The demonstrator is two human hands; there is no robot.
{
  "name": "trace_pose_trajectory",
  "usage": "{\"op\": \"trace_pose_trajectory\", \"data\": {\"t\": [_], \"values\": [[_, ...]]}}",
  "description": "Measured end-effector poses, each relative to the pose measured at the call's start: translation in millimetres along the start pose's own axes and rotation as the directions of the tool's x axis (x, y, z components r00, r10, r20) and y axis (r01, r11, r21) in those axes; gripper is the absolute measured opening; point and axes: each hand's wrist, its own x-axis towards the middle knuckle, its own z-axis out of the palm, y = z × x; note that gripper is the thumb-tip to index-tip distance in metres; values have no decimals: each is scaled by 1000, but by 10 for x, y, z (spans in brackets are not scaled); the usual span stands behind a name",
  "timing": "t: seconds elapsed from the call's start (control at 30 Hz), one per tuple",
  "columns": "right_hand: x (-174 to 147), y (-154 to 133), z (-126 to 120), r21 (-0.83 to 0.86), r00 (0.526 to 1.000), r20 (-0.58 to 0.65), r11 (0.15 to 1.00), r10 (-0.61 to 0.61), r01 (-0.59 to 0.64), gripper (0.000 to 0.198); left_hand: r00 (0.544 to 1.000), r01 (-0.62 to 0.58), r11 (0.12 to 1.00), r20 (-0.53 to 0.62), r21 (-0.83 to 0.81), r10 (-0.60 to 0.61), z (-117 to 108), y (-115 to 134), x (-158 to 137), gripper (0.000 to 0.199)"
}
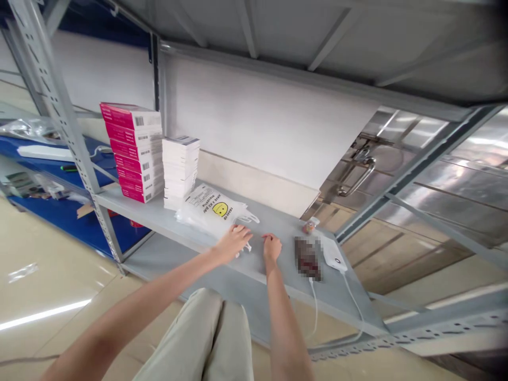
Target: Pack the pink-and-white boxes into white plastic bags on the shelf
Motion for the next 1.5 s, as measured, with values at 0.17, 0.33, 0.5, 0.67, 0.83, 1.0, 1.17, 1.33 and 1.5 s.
{"op": "trace_pose_trajectory", "data": {"t": [0.17, 0.33, 0.5, 0.67, 0.83, 1.0, 1.17, 1.33, 1.5], "values": [[10, 12, -3, 9, 1000, -9, 1000, -19, 19, 38, 996, -40, 998, 78, 46, 37, 0, -408, 168, 26], [-25, -5, 19, 22, 999, -10, 999, -38, 38, 38, 993, 66, 985, -85, -160, -81, -405, -716, 450, 25], [46, -142, -258, -49, 883, -255, 917, -394, 395, 39, 862, 57, 709, -324, -703, -390, -1063, -1028, 826, 30], [67, -546, -1181, -359, 407, -492, 605, -770, 711, 37, 897, -202, 535, -374, -821, -236, -1592, -813, 935, 20], [-212, -972, -2051, -382, 482, -265, 550, -835, 743, 45, 948, -268, 477, -316, -837, -22, -1829, -277, 821, 18], [-377, -912, -2480, -203, 830, -171, 844, -531, 497, 62, 943, -333, 644, -249, -689, 221, -1694, -66, 717, 24], [-518, -676, -2787, -319, 837, 420, 806, -352, 499, 40, 939, -339, 871, -72, -356, 336, -1502, -64, 515, 41], [-960, -859, -2782, -455, 788, 208, 656, -579, 602, 25, 927, -355, 897, 27, -264, 374, -1392, -92, 349, 53], [-1188, -1294, -2211, -500, 682, 202, 525, -703, 689, 40, 936, -349, 870, -80, -349, 343, -1393, -20, 406, 53]]}}
